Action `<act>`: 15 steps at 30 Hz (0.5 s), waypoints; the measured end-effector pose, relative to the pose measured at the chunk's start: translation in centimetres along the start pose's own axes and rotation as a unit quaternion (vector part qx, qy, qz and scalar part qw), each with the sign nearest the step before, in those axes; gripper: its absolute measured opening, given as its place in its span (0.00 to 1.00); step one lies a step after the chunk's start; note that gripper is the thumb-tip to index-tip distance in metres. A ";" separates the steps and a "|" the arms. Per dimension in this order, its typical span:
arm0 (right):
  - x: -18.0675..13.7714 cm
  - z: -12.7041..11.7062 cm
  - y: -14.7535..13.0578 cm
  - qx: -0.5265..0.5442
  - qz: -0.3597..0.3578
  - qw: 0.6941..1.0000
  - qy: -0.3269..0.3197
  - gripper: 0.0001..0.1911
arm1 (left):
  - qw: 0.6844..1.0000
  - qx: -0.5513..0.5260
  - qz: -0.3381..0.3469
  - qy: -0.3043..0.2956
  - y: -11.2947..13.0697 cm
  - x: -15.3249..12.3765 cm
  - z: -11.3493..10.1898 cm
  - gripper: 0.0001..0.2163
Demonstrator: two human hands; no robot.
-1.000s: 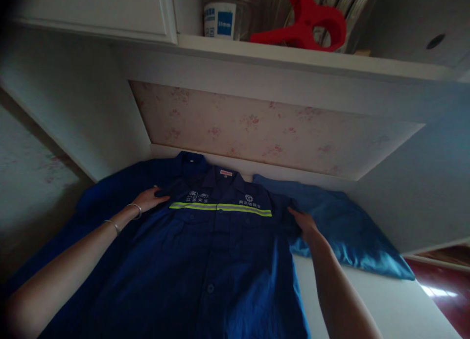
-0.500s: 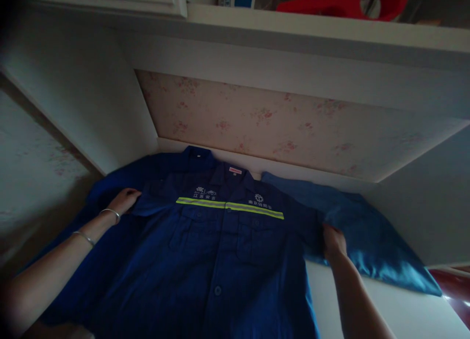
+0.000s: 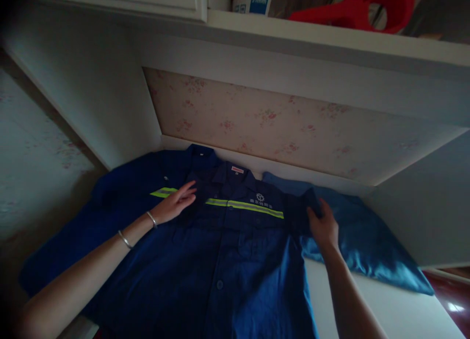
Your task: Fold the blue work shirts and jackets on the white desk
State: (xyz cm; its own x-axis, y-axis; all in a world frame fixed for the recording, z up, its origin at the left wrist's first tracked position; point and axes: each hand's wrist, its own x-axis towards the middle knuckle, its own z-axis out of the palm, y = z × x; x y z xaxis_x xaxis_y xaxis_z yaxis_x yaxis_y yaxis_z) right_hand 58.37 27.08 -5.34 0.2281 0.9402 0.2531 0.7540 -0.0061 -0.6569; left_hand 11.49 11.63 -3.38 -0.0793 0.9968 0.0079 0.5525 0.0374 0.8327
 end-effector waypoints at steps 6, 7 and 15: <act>-6.5 0.2 -7.9 0.061 -0.133 0.958 -0.245 0.34 | 0.993 0.107 0.040 0.022 -0.4 -3.6 4.8 0.19; -8.0 0.0 -8.5 0.084 -0.120 0.945 -0.291 0.33 | 0.991 0.116 0.044 0.054 -0.3 -4.9 4.9 0.18; -22.0 -7.0 -2.0 0.284 0.192 0.822 -0.455 0.24 | 0.928 0.097 -0.141 0.332 -3.7 -21.8 4.9 0.19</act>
State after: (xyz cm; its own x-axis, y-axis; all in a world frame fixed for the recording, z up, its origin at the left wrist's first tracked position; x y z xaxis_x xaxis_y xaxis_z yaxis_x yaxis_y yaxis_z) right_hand 56.17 4.01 -4.59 -0.3681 0.7734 -0.5162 0.2666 -0.4440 -0.8554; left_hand 15.21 -9.90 -9.33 -0.7012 0.6852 0.1970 0.5661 0.3672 0.7380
